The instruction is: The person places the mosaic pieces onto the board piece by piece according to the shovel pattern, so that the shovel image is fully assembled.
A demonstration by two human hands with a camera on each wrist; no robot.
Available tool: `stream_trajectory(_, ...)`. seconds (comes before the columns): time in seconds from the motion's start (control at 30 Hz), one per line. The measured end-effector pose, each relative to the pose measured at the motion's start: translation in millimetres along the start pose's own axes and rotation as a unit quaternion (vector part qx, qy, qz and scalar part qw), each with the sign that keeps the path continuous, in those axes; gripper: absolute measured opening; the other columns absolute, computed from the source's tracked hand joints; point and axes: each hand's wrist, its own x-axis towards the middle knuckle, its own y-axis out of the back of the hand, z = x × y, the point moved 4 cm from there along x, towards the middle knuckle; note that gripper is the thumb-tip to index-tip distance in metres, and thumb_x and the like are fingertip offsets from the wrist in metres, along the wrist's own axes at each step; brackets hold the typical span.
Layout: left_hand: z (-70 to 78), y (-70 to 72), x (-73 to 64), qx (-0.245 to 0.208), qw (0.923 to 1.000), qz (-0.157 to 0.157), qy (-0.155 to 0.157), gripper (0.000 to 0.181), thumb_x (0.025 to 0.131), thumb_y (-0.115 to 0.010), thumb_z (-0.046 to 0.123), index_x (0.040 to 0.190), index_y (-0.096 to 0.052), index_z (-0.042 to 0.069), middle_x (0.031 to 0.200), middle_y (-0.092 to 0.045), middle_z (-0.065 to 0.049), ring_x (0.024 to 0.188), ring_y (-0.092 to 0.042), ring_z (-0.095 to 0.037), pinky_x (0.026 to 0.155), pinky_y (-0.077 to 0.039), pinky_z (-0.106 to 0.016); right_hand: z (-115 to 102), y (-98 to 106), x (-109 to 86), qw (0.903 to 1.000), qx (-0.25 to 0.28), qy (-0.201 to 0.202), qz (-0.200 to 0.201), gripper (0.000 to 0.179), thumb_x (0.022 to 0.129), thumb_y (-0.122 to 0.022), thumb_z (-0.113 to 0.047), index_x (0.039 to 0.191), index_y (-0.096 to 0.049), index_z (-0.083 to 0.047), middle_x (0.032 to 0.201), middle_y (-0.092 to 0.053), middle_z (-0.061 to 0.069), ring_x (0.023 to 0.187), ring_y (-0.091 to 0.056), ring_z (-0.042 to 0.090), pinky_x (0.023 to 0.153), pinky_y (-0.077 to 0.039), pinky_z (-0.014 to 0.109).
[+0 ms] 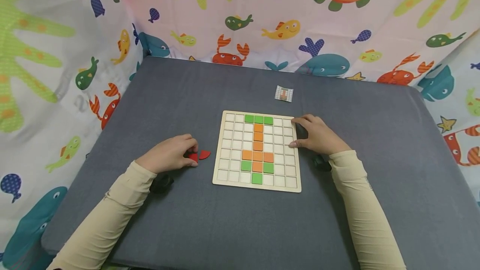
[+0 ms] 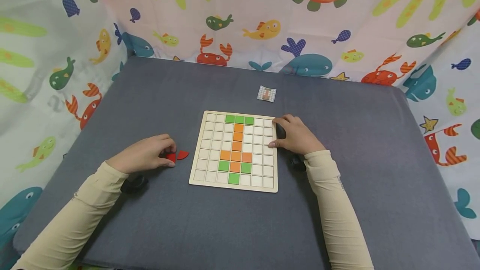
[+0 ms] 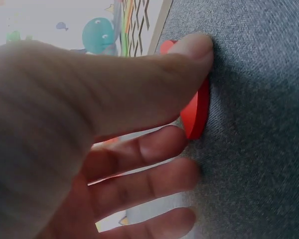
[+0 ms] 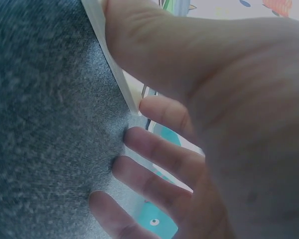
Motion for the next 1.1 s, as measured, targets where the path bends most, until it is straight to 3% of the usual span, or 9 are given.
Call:
stream_trajectory(0.33,-1.4,-3.2,2.5,-0.001,1.0,-0.002,-0.006,0.024,0.079,-0.08,0.023,0.088,-0.061,0.013,0.085,-0.052,0.0,0.07,-0.046,-0.011,0.064,-0.04,-0.028,0.6,0.5,1.1,1.0,0.001,0.003,-0.003,0.09,0.075,-0.078,-0.05,0.145,-0.04,-0.008,0.144,-0.036,0.019,0.131,-0.032,0.038,0.104,-0.033,0.058)
stream_trajectory(0.6,3.9,2.1,2.0,0.001,0.9999,-0.011,-0.012,0.022,0.08,-0.079,0.02,0.088,-0.061,0.012,0.083,-0.052,0.0,0.069,-0.045,-0.01,0.063,-0.04,-0.027,1.6,-0.7,2.2,1.0,0.0,0.002,-0.004,0.091,0.074,-0.079,-0.05,0.146,-0.04,-0.008,0.144,-0.036,0.019,0.131,-0.031,0.039,0.104,-0.032,0.059)
stream_trajectory(0.9,35.2,17.2,7.9,-0.006,0.9986,0.015,-0.051,0.022,0.081,-0.079,0.023,0.093,-0.064,0.013,0.086,-0.056,0.002,0.07,-0.048,-0.008,0.064,-0.043,-0.025,2.5,-0.8,1.8,1.0,0.001,-0.004,-0.005,0.091,0.074,-0.078,-0.05,0.146,-0.04,-0.009,0.144,-0.035,0.019,0.131,-0.031,0.038,0.104,-0.032,0.059)
stream_trajectory(1.1,54.5,16.3,15.4,-0.016,0.9967,0.019,-0.077,0.022,0.081,-0.079,0.022,0.094,-0.064,0.014,0.084,-0.054,0.003,0.069,-0.046,-0.008,0.061,-0.041,-0.023,1.7,-0.6,1.0,0.9999,0.0,-0.01,-0.009,0.092,0.074,-0.078,-0.052,0.146,-0.039,-0.009,0.145,-0.035,0.019,0.132,-0.031,0.039,0.104,-0.032,0.059)
